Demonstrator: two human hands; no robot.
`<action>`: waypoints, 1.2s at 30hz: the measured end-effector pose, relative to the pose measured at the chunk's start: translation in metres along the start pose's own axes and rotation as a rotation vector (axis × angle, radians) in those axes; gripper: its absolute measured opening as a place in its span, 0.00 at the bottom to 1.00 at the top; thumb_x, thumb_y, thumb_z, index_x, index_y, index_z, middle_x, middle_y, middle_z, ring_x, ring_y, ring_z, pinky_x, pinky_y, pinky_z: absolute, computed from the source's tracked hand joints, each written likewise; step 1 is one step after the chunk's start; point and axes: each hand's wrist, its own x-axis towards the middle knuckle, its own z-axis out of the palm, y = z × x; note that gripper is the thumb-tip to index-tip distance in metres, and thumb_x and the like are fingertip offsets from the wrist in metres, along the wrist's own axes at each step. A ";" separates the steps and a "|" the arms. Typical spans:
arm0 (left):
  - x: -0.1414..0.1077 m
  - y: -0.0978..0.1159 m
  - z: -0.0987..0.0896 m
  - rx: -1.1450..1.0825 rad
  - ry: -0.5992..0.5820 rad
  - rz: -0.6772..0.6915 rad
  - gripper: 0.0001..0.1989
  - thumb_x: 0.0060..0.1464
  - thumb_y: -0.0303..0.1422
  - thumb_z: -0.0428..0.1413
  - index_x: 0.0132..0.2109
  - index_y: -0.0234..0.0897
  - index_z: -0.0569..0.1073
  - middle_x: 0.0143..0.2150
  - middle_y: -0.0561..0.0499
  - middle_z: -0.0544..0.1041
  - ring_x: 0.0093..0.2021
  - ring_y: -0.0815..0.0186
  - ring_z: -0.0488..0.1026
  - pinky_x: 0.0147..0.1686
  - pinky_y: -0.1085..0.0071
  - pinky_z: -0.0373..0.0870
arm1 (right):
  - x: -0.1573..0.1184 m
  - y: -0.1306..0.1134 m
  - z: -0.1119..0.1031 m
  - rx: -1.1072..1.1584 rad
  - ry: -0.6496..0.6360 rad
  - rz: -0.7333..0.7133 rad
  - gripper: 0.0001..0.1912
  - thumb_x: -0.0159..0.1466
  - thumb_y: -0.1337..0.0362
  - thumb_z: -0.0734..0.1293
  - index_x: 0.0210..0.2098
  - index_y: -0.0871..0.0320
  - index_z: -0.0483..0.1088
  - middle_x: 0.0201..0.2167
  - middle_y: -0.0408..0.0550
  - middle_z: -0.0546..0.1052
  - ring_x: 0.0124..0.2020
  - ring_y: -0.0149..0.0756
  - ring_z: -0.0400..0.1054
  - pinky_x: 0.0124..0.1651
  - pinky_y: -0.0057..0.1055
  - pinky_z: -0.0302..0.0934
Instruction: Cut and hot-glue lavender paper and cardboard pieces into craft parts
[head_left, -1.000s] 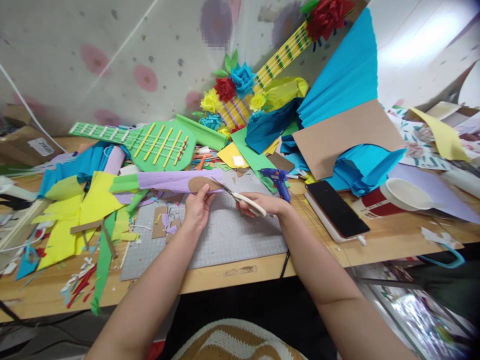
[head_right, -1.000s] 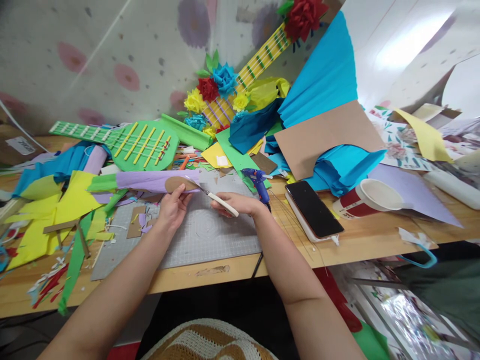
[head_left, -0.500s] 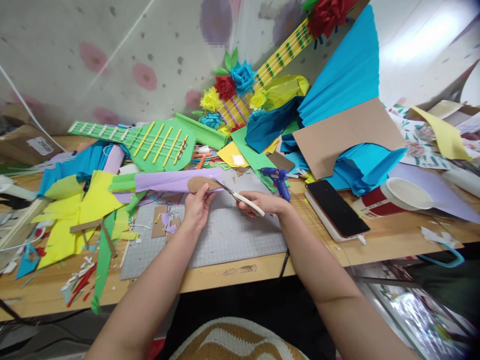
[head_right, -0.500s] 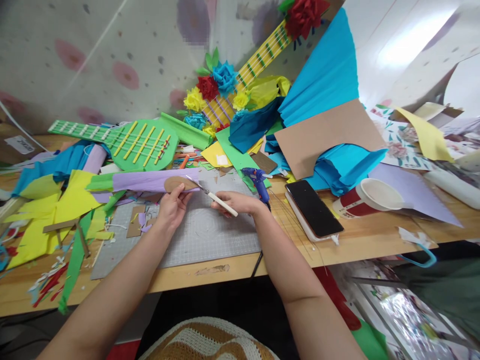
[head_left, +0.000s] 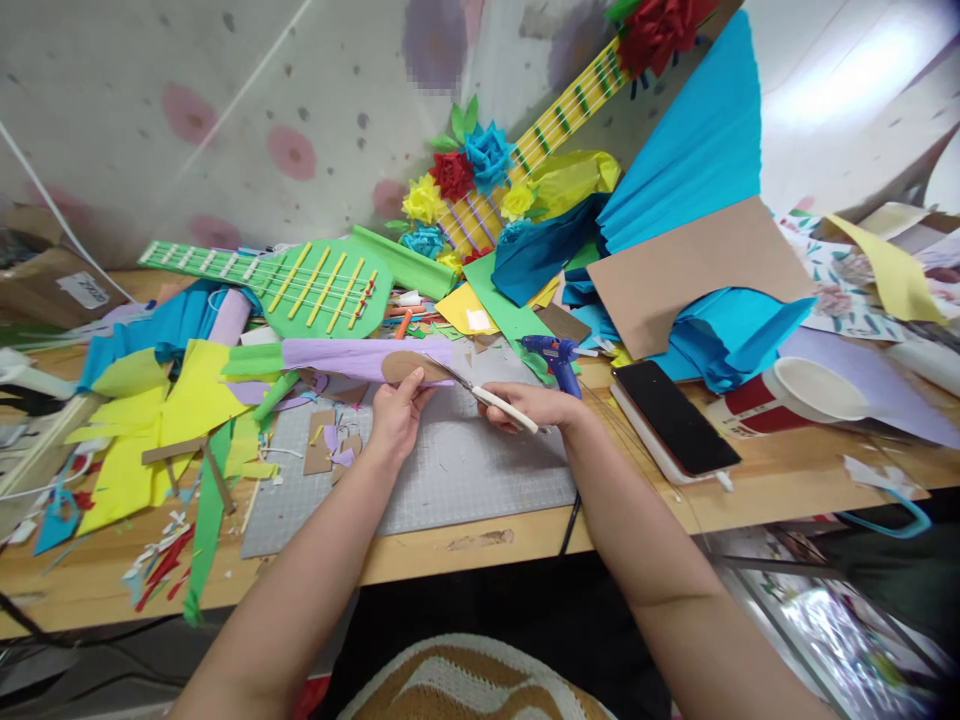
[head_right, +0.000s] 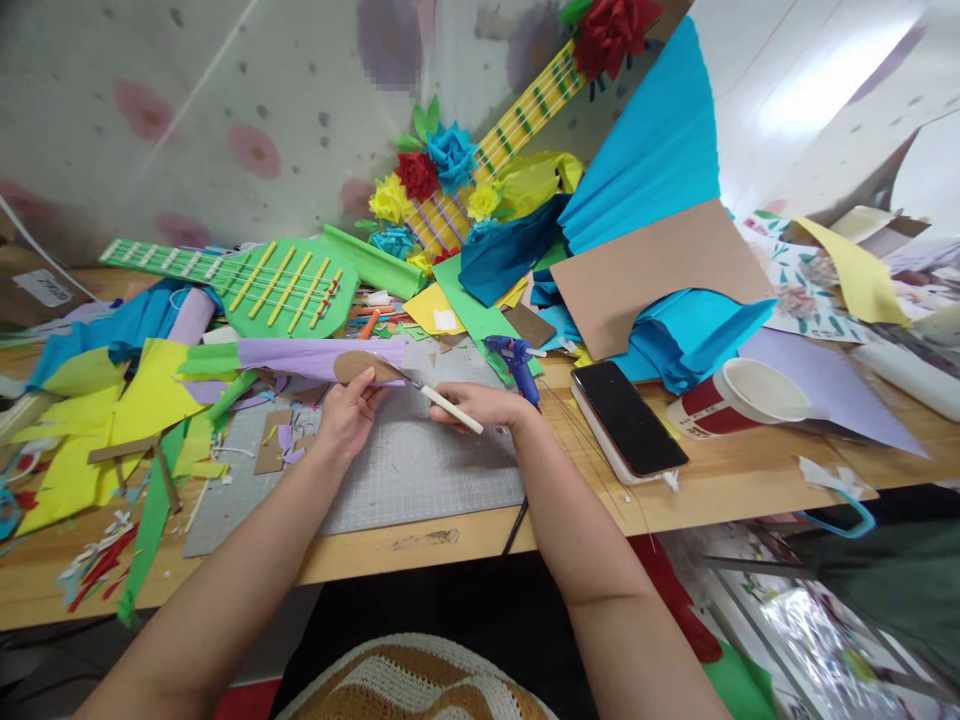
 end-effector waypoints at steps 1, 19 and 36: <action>0.000 0.000 0.000 -0.003 0.000 -0.003 0.08 0.39 0.25 0.63 0.31 0.32 0.73 0.29 0.52 0.78 0.28 0.72 0.75 0.31 0.76 0.73 | 0.000 0.000 0.000 0.014 -0.003 0.000 0.25 0.55 0.42 0.63 0.33 0.59 0.57 0.20 0.36 0.60 0.19 0.23 0.54 0.20 0.22 0.48; 0.003 -0.002 -0.002 0.004 -0.026 -0.009 0.08 0.39 0.25 0.62 0.32 0.31 0.74 0.28 0.51 0.79 0.29 0.70 0.75 0.35 0.73 0.74 | 0.001 0.009 -0.005 0.112 -0.001 0.007 0.23 0.54 0.44 0.64 0.30 0.58 0.56 0.17 0.33 0.58 0.16 0.22 0.54 0.18 0.22 0.49; -0.001 -0.005 0.001 0.036 -0.104 -0.051 0.12 0.33 0.28 0.65 0.30 0.30 0.75 0.28 0.50 0.79 0.28 0.69 0.75 0.32 0.74 0.72 | 0.003 0.005 -0.001 0.049 0.014 -0.044 0.25 0.56 0.42 0.61 0.32 0.59 0.56 0.18 0.35 0.60 0.18 0.23 0.55 0.20 0.22 0.48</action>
